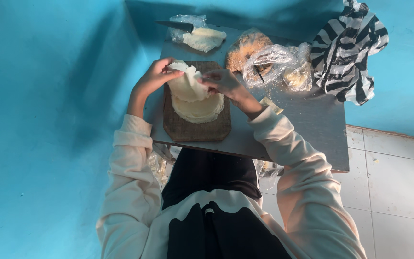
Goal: The person peels a thin sheet off a stack of round flat wrappers and sets it aside, then holds the remaining stack on a wooden board and cuts it in half with a knife, then cuts the halves into smaller wedge pieces, repositioning the pieces between cuts.
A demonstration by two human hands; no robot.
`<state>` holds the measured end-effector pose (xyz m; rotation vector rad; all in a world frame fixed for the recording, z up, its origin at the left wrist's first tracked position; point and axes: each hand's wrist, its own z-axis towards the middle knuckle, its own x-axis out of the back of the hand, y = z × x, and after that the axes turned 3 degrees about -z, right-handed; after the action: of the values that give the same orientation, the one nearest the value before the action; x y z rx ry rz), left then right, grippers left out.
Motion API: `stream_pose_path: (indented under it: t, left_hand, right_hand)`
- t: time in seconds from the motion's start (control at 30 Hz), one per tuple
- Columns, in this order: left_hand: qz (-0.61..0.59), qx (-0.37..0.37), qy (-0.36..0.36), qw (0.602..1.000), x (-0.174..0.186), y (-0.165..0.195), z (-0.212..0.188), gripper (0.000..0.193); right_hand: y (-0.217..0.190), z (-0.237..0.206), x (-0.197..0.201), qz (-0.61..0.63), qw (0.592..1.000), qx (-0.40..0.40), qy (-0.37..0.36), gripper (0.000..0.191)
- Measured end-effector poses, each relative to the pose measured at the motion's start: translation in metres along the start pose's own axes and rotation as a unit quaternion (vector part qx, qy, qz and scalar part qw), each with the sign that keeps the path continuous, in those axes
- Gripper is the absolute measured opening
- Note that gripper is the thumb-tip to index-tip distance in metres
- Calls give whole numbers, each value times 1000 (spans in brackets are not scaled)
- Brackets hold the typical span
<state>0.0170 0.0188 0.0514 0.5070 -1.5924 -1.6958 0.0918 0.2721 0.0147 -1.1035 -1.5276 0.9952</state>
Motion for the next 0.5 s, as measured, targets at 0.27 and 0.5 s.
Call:
stream_pose_path:
  t: [0.27, 0.5]
  left_hand:
    - [-4, -23, 26, 999, -9, 16, -3, 32]
    - [27, -40, -20, 999, -29, 67, -7, 33]
  right_hand:
    - [-12, -14, -2, 65, 994, 81, 23, 46]
    - [-26, -30, -4, 296, 941, 135, -92, 67]
